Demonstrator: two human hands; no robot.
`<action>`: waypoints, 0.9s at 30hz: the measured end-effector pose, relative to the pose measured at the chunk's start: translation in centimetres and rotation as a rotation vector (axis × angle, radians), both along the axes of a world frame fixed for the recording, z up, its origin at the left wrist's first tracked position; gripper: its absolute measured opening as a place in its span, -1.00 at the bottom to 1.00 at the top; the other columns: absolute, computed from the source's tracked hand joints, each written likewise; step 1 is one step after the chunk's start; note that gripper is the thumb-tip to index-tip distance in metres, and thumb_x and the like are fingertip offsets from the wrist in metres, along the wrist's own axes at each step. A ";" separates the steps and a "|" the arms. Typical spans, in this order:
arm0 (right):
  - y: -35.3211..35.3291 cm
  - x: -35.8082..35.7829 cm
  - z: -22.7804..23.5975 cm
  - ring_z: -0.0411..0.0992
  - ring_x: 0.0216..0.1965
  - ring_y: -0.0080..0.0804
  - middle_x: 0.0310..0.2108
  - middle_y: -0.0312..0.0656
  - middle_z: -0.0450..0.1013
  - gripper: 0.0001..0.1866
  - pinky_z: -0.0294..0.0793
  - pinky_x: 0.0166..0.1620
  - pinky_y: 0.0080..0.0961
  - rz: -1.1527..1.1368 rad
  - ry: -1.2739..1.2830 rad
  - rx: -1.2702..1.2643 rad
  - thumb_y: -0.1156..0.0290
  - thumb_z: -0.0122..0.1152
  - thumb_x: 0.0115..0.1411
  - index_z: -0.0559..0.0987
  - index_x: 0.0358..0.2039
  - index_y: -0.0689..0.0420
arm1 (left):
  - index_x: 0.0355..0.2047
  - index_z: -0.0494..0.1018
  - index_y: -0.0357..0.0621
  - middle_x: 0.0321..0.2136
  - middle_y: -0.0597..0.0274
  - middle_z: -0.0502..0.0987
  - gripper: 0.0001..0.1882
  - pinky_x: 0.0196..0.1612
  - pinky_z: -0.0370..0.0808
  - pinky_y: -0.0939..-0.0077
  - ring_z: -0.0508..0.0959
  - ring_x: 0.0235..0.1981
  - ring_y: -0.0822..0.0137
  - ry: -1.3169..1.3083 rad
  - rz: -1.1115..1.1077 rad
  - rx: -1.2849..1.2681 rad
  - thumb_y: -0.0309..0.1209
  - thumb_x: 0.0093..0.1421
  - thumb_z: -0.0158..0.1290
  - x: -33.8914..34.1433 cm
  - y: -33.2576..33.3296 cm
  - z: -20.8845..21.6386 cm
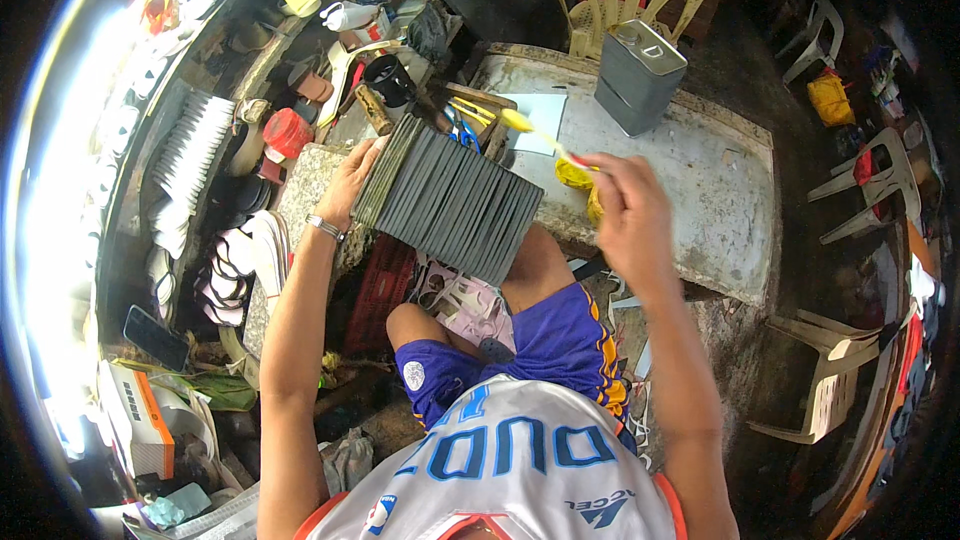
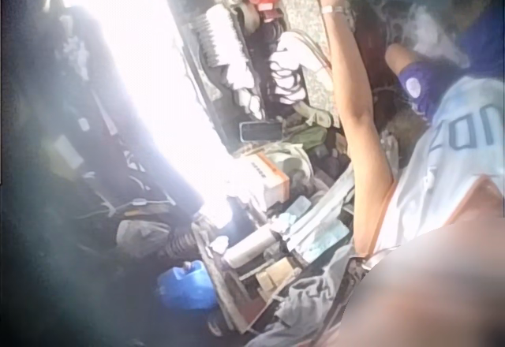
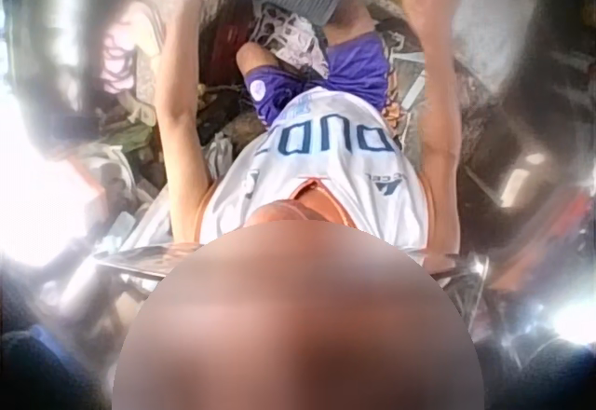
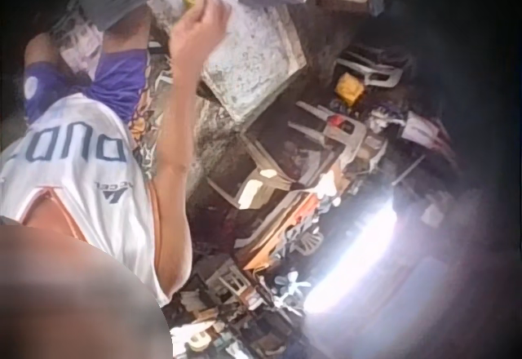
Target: The person scoops yellow glue from a small container using a toothbrush and applies it to the grooves of a black ribbed object. They repeatedly dip the brush into the glue and spread it across the object's surface.
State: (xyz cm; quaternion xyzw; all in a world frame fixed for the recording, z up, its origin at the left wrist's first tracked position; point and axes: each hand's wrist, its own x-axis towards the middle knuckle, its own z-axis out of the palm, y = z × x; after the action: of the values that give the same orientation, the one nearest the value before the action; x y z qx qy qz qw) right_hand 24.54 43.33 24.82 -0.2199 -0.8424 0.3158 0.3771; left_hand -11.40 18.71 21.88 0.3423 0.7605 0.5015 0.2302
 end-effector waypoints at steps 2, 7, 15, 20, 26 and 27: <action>-1.9 -3.6 -0.8 0.53 -0.26 -0.26 -0.19 -0.10 0.59 -0.76 0.52 -0.13 -0.36 0.109 0.062 -0.080 0.52 0.22 0.46 0.73 0.06 0.11 | 0.24 0.58 -0.23 0.03 0.14 0.62 -0.47 0.24 0.44 0.41 0.55 0.09 0.34 0.002 0.007 0.001 -0.01 0.61 0.01 0.2 0.1 0.2; -4.6 -9.4 -3.4 0.58 -0.24 -0.14 -0.21 -0.11 0.58 -0.75 0.56 -0.13 -0.29 0.176 0.020 -0.073 0.46 0.23 0.47 0.74 0.07 0.04 | 0.27 0.57 -0.17 0.02 0.29 0.63 -0.49 0.17 0.47 0.50 0.54 0.03 0.44 -0.163 0.146 0.038 -0.02 0.61 0.03 1.9 -0.9 0.5; -4.7 -13.4 -3.8 0.62 -0.25 -0.04 -0.23 -0.16 0.57 -0.78 0.64 -0.18 -0.17 0.144 -0.053 0.005 0.36 0.25 0.46 0.78 0.01 -0.11 | 0.29 0.55 -0.19 0.11 0.28 0.63 -0.49 0.19 0.46 0.53 0.55 0.09 0.45 -0.237 0.232 0.081 -0.05 0.59 0.07 1.6 -2.2 -0.2; -6.7 -12.3 -3.8 0.63 -0.24 -0.08 -0.25 -0.17 0.56 -0.75 0.66 -0.20 -0.17 0.248 -0.083 0.009 0.42 0.28 0.40 0.78 0.01 -0.12 | 0.30 0.55 -0.22 0.11 0.27 0.64 -0.44 0.22 0.46 0.52 0.56 0.11 0.43 -0.271 0.246 0.021 -0.01 0.57 0.09 1.4 -2.4 0.1; -11.0 -8.7 -3.0 0.62 -0.33 -0.18 -0.32 -0.24 0.51 -0.63 0.65 -0.27 -0.25 0.461 -0.079 0.200 0.57 0.31 0.25 0.79 -0.02 -0.17 | 0.29 0.57 -0.18 0.07 0.31 0.65 -0.46 0.20 0.47 0.53 0.56 0.08 0.45 -0.257 0.293 -0.033 0.00 0.58 0.08 1.6 -2.3 0.5; -10.9 -8.9 -2.7 0.62 -0.35 -0.19 -0.32 -0.25 0.51 -0.63 0.65 -0.29 -0.26 0.452 -0.059 0.227 0.57 0.32 0.25 0.79 -0.02 -0.16 | 0.29 0.57 -0.17 0.07 0.32 0.65 -0.46 0.19 0.47 0.53 0.56 0.07 0.45 -0.268 0.288 -0.014 0.00 0.58 0.08 1.6 -2.3 0.5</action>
State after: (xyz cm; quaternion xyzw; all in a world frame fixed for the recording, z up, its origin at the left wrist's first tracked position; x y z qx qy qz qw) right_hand 15.67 32.47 22.09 0.0089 -0.9109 0.2890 0.2945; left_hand -9.76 16.41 22.34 0.1586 0.7678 0.5648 0.2577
